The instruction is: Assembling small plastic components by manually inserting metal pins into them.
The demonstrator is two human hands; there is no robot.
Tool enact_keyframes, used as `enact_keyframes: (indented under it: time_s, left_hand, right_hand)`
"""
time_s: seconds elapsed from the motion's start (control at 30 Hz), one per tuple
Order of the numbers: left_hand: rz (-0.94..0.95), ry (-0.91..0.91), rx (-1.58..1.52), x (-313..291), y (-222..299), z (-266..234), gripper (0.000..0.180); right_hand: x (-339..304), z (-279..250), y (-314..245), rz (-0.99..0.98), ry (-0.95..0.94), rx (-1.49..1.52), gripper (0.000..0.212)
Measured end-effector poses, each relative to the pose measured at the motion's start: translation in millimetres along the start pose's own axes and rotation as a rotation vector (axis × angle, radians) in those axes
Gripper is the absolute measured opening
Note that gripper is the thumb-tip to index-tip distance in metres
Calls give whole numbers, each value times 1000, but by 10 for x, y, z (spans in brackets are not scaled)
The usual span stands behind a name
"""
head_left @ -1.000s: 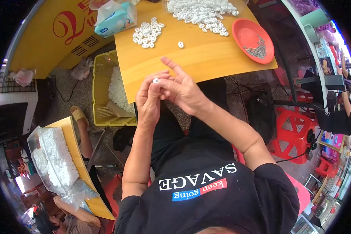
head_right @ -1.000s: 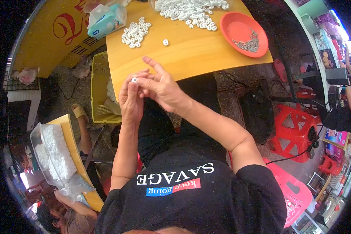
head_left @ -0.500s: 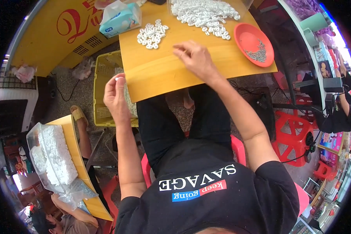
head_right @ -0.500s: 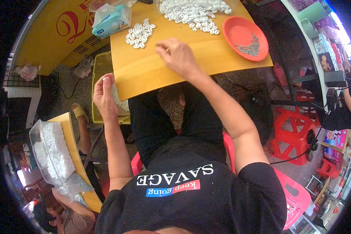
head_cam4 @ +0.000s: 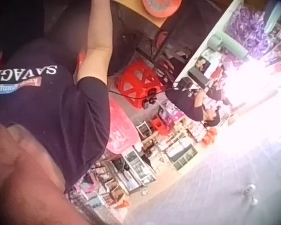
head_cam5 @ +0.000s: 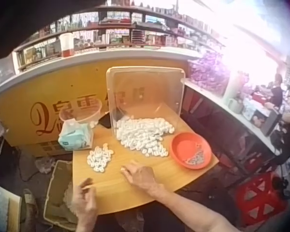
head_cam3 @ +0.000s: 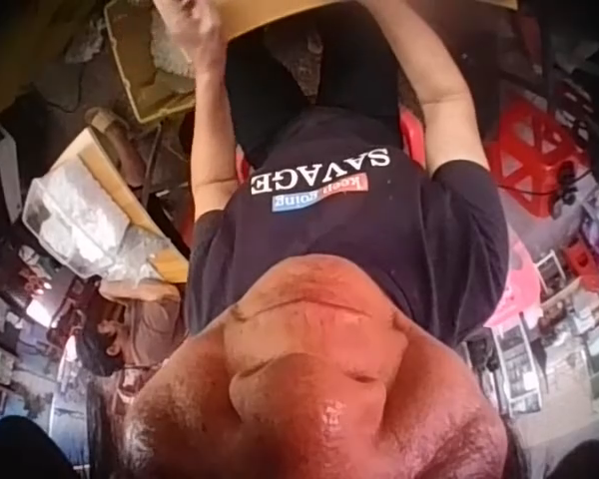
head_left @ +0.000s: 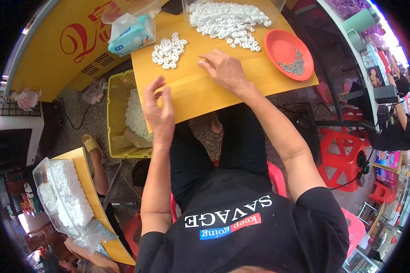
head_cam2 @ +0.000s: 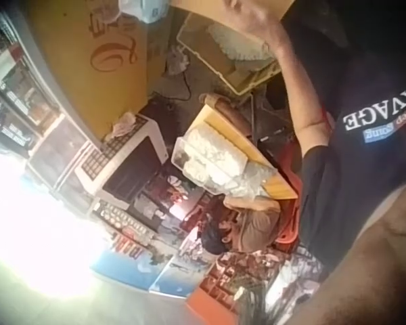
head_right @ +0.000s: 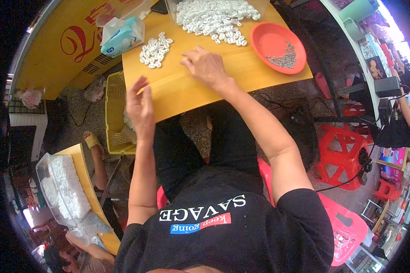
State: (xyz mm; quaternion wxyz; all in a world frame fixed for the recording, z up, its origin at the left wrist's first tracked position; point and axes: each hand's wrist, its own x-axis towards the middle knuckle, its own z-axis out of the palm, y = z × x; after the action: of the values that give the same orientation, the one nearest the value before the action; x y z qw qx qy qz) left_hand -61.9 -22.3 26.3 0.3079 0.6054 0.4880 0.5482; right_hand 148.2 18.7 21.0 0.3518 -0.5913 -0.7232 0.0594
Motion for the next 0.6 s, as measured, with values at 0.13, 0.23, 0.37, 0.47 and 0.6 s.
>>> enact_keyframes:
  time_s: [0.13,0.23,0.37,0.47,0.6]
  left_hand:
    - [68,-131,-97,12,87,416,22]
    - [59,-178,-146,20,121,627,22]
    - [47,-187,-181,54,131,796,21]
    - [26,-194,-213,75,130,897,20]
    - [-79,-237,-321,63,90,1000,19]
  right_hand:
    - [55,-186,355,143,112,-205,19]
    - [53,-348,623,123,126,-297,19]
    - [64,-366,646,172,32,-310,18]
    - [115,-375,635,198,-18,-309,19]
    - [174,-339,647,179,-21,-368,19]
